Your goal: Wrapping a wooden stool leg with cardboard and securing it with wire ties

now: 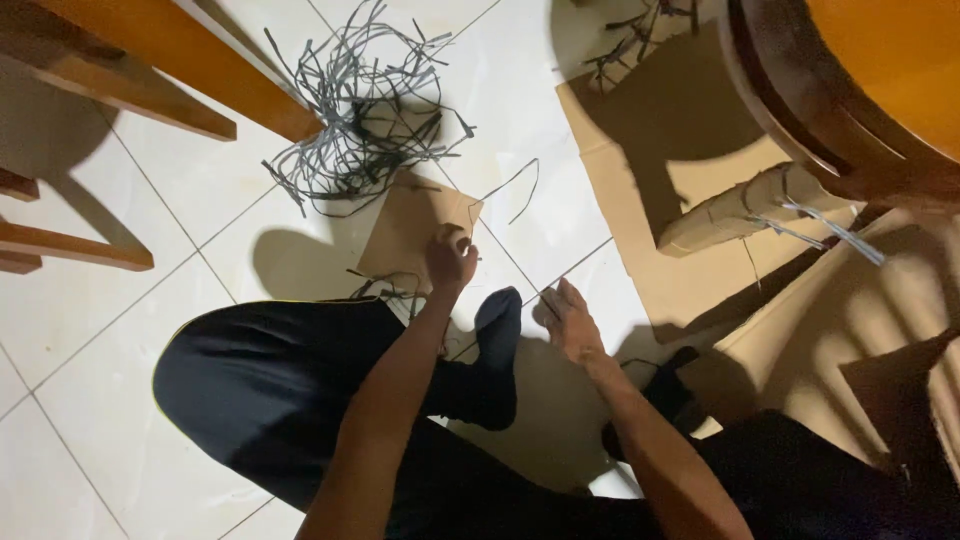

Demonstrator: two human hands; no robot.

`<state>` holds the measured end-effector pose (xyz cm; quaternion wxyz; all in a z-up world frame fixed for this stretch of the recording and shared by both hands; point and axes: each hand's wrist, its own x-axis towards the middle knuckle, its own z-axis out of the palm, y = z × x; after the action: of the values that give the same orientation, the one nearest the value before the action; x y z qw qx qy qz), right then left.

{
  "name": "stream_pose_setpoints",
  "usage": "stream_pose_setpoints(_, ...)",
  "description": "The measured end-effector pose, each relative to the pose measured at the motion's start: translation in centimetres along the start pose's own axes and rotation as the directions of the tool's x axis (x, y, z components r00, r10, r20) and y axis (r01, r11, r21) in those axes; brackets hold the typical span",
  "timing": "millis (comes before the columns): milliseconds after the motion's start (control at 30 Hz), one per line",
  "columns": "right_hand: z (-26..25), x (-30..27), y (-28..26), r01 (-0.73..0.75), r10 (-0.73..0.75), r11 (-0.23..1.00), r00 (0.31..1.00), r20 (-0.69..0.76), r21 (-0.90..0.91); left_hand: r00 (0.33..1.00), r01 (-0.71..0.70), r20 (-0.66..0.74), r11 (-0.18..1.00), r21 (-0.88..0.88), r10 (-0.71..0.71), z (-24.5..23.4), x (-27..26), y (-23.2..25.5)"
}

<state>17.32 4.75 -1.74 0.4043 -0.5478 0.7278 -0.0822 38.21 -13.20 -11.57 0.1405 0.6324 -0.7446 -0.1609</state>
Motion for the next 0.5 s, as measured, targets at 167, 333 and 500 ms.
stream_pose_setpoints(167,4.5,3.8,8.4,0.597,-0.558,0.802,0.765,-0.323,0.028,0.982,-0.029,0.186,0.999,-0.027,0.034,-2.3,0.2,3.6)
stream_pose_setpoints(333,7.5,4.4,10.2,0.497,-0.449,0.855,0.853,-0.266,0.149,0.988,-0.112,0.119,0.980,0.165,0.093,2.0,-0.3,3.0)
stream_pose_setpoints(500,6.3,3.2,7.1,0.503,-0.602,-0.102,0.656,-0.456,0.858,0.981,-0.065,0.180,0.998,-0.008,0.065,5.7,-0.1,0.7)
